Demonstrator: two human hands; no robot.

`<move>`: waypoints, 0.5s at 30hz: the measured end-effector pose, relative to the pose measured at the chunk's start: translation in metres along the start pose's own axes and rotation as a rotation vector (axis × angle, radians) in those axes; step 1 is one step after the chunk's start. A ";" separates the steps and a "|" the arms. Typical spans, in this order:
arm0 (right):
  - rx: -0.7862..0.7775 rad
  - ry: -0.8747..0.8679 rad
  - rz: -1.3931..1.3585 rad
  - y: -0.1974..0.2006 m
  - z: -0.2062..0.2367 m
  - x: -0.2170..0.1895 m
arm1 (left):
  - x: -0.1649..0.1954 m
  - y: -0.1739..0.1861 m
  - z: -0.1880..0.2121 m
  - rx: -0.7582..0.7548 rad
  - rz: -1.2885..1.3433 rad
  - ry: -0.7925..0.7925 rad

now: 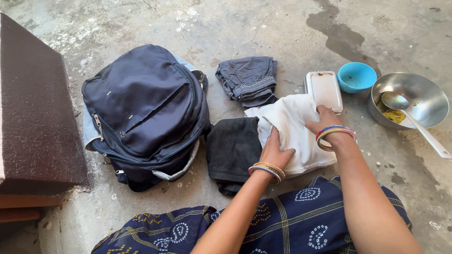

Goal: The person sits on the floor and packs folded clothes into a backpack, zips its compartments, then opens a metal tiffin box, takes out a flatbread, places it in a bowl, and handles the food containers and cloth.

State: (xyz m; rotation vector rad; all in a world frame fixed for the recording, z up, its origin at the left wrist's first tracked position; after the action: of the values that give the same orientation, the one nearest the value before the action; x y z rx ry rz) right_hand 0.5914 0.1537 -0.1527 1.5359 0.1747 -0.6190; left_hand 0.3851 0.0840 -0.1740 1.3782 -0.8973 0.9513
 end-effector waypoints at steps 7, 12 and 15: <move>0.265 -0.004 0.118 0.058 0.045 -0.052 | 0.016 0.068 0.002 -0.020 -0.022 0.100; 0.370 0.355 -0.014 0.054 0.067 -0.104 | 0.045 0.148 0.014 0.063 -0.149 -0.045; 0.062 0.255 -0.077 0.008 0.064 -0.099 | 0.050 0.203 0.026 0.051 -0.299 -0.097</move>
State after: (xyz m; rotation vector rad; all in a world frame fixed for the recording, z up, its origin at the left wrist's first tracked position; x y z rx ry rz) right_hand 0.4949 0.1173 -0.0947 1.6718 0.4136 -0.4912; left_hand 0.2161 0.0535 -0.0516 1.5621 -0.7165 0.6867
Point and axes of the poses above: each hand's wrist, its own z-axis away from the middle knuckle, its own y-axis out of the back of the hand, x = y × z, the point moved 9 cm from there along -z, towards the middle knuckle, and after that the axes turned 12 degrees about x, right-handed, at the moved point
